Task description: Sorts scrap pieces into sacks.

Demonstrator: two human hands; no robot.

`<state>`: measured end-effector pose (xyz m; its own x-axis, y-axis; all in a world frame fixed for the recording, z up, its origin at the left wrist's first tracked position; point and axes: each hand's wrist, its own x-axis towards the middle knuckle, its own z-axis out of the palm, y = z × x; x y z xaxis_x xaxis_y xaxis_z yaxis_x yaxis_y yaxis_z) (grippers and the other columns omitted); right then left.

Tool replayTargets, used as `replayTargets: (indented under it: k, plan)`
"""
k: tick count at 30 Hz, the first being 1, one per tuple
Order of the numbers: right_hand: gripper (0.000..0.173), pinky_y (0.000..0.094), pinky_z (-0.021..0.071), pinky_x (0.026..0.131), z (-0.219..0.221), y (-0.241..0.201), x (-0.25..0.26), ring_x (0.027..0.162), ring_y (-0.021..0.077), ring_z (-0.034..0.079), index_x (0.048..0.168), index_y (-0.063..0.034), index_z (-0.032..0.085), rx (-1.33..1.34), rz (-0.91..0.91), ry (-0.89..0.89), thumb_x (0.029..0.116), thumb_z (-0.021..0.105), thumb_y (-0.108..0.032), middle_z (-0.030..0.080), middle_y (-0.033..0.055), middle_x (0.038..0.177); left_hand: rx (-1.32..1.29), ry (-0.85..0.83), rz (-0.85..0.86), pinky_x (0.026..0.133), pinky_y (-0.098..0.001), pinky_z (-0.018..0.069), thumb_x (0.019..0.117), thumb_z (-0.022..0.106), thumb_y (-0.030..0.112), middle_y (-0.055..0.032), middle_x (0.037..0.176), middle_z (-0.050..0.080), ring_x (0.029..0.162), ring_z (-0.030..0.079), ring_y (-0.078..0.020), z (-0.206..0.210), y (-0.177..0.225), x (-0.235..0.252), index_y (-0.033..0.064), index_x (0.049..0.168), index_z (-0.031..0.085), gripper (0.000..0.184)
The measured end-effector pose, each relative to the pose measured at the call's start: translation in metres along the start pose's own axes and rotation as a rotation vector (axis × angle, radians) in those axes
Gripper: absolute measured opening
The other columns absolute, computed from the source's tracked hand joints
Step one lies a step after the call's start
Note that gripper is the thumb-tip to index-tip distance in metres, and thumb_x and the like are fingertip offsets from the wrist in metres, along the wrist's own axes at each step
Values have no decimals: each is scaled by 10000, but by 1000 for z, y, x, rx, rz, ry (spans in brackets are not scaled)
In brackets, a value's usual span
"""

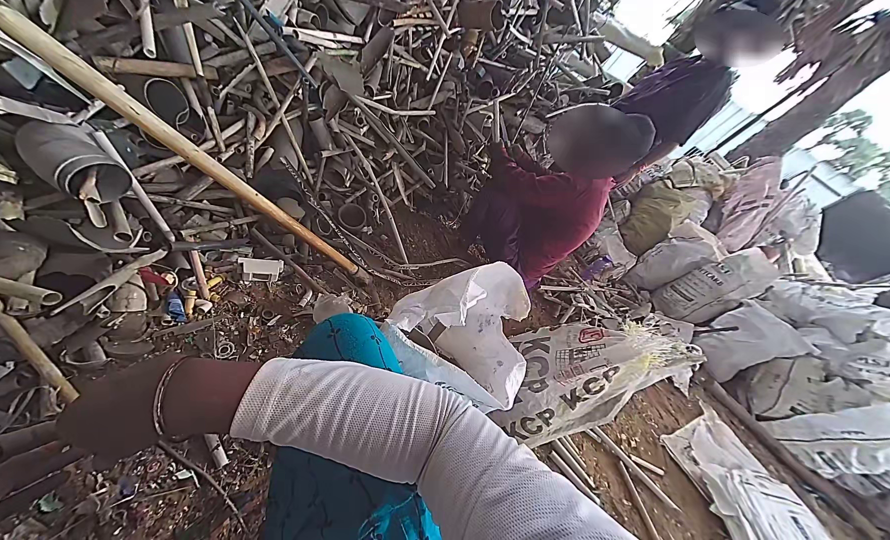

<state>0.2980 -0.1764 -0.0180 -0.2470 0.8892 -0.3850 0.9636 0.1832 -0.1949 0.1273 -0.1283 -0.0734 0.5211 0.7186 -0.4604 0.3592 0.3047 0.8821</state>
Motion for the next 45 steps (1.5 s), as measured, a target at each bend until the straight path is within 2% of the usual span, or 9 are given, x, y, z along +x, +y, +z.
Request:
replayTargets:
  k: [2,12,20,24,26,29,32,39,45]
  plan:
    - [305,480,544,842,-19,-12,-14,1009,288,686,1223,-8,670,5,-6,-75,994,663,-208,705,152,1121,-1,17,-11,870,-295,577,1013,535,124,4,1115,643,954,691,-93,4,5,-5,53,1237,548,236]
    - [315,486,535,883,-21,-15,-17,1057,286,681,1237,-17,674,28,-20,-72,990,672,-213,705,151,1164,13,21,-16,855,-269,574,1021,511,88,8,1089,632,933,685,-75,12,17,-18,36,1216,549,205]
    - [284,497,543,802,-5,-7,-1,973,289,686,1174,-37,694,1,-44,-29,952,701,-213,707,138,1083,35,30,-29,849,-257,565,1014,532,63,-3,1099,624,928,676,-63,13,20,-19,27,1230,545,219]
    - [283,494,539,832,-20,-16,-14,1021,294,682,1201,-19,685,-12,-27,-85,970,687,-184,702,152,1141,62,-17,49,740,-212,575,980,556,-29,44,1057,622,831,657,-7,1,1,-2,18,1286,518,312]
    - [278,497,540,825,-21,-17,-16,1018,294,685,1199,-18,685,-11,-25,-85,972,686,-179,705,151,1135,9,9,41,789,-251,579,995,546,-43,-6,1114,609,889,662,-45,12,16,-16,-12,1326,499,336]
    - [261,487,541,837,-23,-18,-17,1033,287,683,1207,-27,685,-5,-23,-101,994,657,-175,704,145,1143,4,-12,56,747,-242,604,1020,563,47,29,1067,649,836,694,-48,3,4,-4,43,1331,508,316]
    - [226,478,543,773,-20,-16,-14,950,277,684,1137,-24,697,2,-17,-97,989,668,-193,702,134,1067,-16,-62,70,881,-331,602,1031,549,66,-59,1220,635,1015,705,-147,1,2,-4,11,1322,530,296]
    - [272,485,536,848,-29,-21,-23,1044,289,680,1201,-16,691,20,-12,-114,992,671,-189,705,150,1147,35,-37,13,865,-286,581,1048,529,113,-28,1148,648,956,693,-92,9,14,-14,14,1268,560,243]
    - [279,497,536,848,-23,-19,-20,1043,297,682,1212,-22,684,-12,-36,-89,1010,645,-211,705,152,1146,51,-14,-22,853,-277,577,1040,552,115,-50,1161,633,948,685,-91,12,17,-17,4,1277,554,262]
